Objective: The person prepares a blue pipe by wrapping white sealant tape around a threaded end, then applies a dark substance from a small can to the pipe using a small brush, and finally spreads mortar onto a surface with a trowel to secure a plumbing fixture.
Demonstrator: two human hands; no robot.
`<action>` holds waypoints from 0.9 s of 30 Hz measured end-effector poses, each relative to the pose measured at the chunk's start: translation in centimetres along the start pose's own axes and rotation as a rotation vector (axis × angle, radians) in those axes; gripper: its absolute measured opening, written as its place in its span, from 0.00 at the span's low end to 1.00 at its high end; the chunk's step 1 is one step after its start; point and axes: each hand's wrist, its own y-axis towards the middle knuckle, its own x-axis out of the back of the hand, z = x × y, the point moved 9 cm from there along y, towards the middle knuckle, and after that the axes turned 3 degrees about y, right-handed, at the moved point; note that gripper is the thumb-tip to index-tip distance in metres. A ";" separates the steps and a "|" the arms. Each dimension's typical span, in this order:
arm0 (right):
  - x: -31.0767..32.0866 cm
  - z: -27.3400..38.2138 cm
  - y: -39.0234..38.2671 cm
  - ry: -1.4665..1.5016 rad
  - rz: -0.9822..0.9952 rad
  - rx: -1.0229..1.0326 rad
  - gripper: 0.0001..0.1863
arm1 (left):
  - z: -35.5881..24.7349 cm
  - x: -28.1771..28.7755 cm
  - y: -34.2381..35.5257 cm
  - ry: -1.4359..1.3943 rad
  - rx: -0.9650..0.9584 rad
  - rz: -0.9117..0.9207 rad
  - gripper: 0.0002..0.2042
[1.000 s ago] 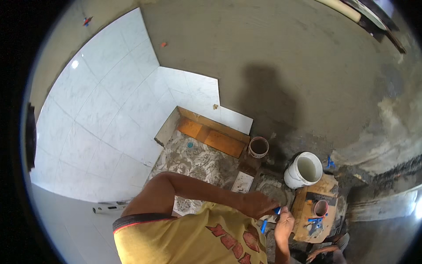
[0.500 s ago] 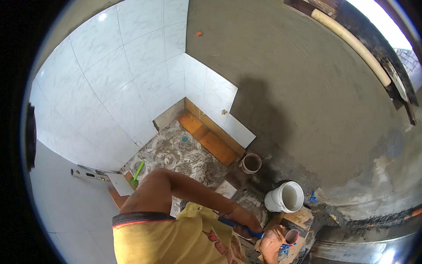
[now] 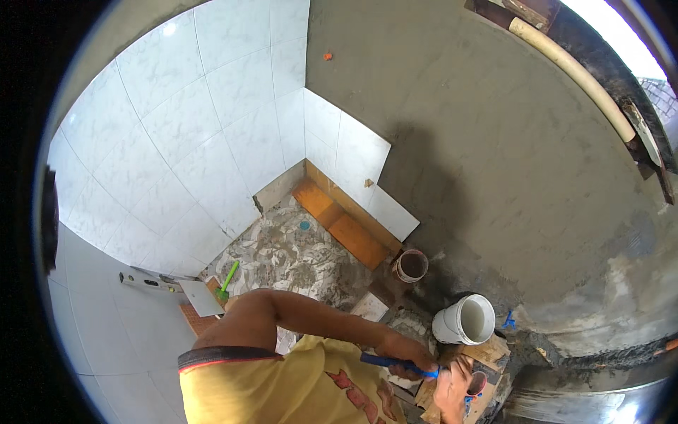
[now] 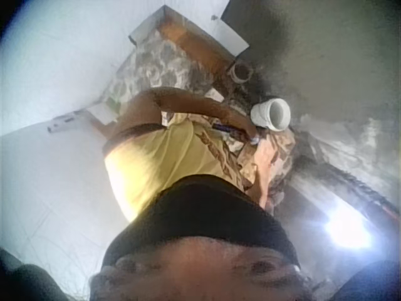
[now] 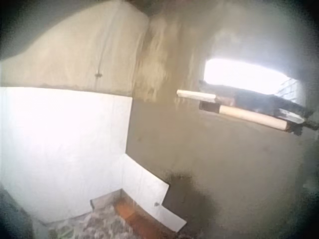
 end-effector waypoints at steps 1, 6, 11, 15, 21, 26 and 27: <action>1.0 2.5 1.4 -0.002 0.019 0.083 0.19 | -1.4 -2.8 -0.3 -0.459 -0.042 0.314 0.21; 2.4 6.0 1.2 0.035 -0.051 0.280 0.24 | -3.6 -9.7 -2.0 -0.844 0.193 0.648 0.22; 3.6 6.3 -2.7 -0.295 -0.206 0.189 0.12 | -2.4 -10.0 -1.5 -0.709 0.101 0.606 0.23; 2.1 4.9 -0.6 -0.191 -0.089 0.124 0.10 | -3.3 -5.2 -1.9 -0.247 -0.001 0.258 0.19; 1.4 1.5 -2.1 0.055 -0.160 -0.308 0.24 | -3.9 -3.7 -1.3 0.075 0.050 0.063 0.15; -1.0 -3.9 -7.9 0.098 -0.155 -0.692 0.30 | -2.5 -2.0 1.2 0.783 -0.060 -0.262 0.16; -1.3 -4.5 -8.3 0.122 -0.143 -0.719 0.30 | -1.9 -1.6 1.4 0.890 -0.009 -0.280 0.16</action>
